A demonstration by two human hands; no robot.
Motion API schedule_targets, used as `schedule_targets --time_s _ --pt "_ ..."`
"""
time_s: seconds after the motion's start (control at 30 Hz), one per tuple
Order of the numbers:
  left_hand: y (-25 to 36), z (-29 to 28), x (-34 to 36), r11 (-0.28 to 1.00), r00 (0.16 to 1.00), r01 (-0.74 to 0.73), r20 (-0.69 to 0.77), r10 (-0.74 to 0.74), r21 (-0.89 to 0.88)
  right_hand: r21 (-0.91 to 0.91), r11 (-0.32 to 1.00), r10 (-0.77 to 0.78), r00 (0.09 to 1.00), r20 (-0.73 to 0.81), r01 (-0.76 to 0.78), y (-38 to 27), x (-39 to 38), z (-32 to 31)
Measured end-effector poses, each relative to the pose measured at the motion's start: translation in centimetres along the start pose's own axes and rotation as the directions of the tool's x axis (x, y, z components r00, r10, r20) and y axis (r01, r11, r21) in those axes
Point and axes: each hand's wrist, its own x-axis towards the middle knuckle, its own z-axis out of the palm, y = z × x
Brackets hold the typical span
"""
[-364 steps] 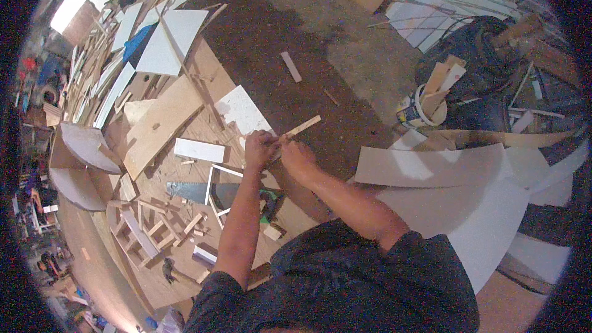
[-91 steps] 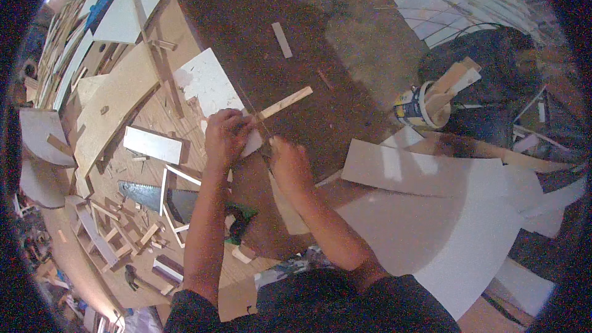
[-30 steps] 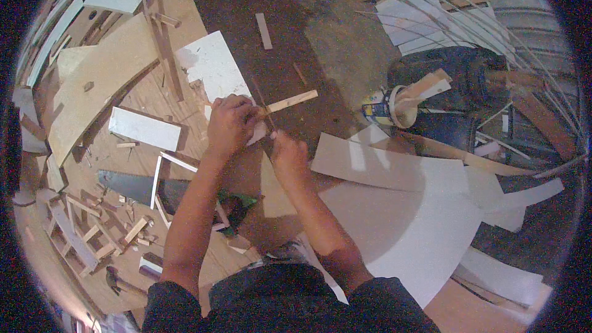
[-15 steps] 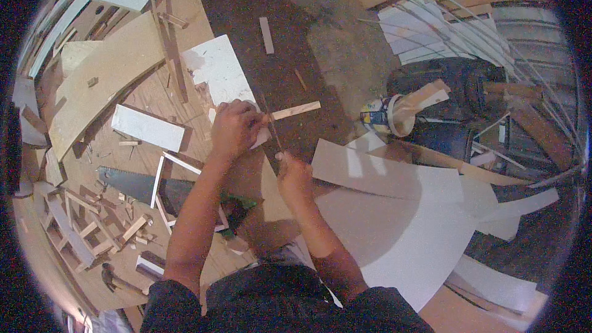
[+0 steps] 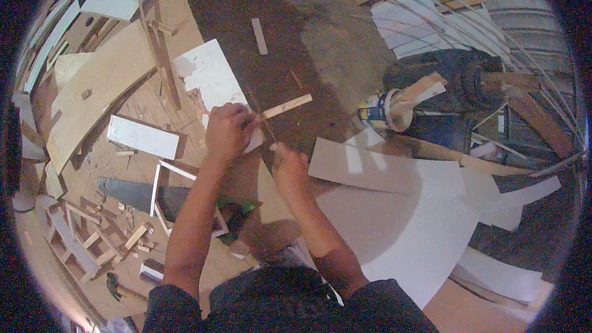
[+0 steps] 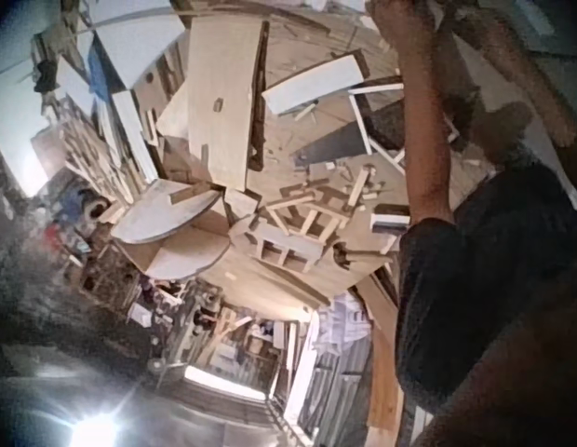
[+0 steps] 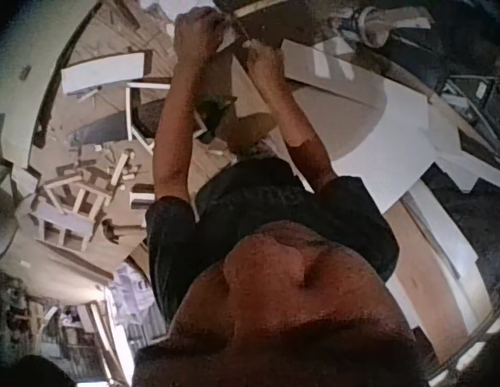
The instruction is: The person constructs a small wooden frame by hand, holding a thin wooden strip against the frame to mark and then cut it using a small saw.
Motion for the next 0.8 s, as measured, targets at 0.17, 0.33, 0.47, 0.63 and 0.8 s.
schedule_targets --time_s 0.17,0.33,0.47,0.63,0.8 --pt "0.7 -0.7 0.4 0.999 0.996 -0.022 0.089 0.018 0.046 0.108 0.994 -0.026 1.0 -0.017 0.028 0.6 -0.9 0.0" --pt "0.5 -0.6 0.4 1.0 0.999 -0.01 0.042 0.01 0.019 0.046 0.996 0.067 0.995 0.074 -0.07 -0.2 -0.2 0.1" --pt "0.5 -0.7 0.5 1.0 0.998 -0.008 0.065 0.007 0.019 0.076 0.997 -0.015 1.0 -0.004 0.016 0.0 0.5 0.8" --pt "0.6 -1.0 0.2 0.999 0.996 -0.002 0.089 -0.002 0.034 0.063 0.992 0.099 0.991 0.093 -0.105 -0.2 -1.7 -0.2" --pt "1.4 -0.8 1.0 1.0 0.996 -0.008 0.09 0.007 0.003 0.05 0.999 -0.014 0.998 -0.063 0.017 0.9 0.6 0.8"
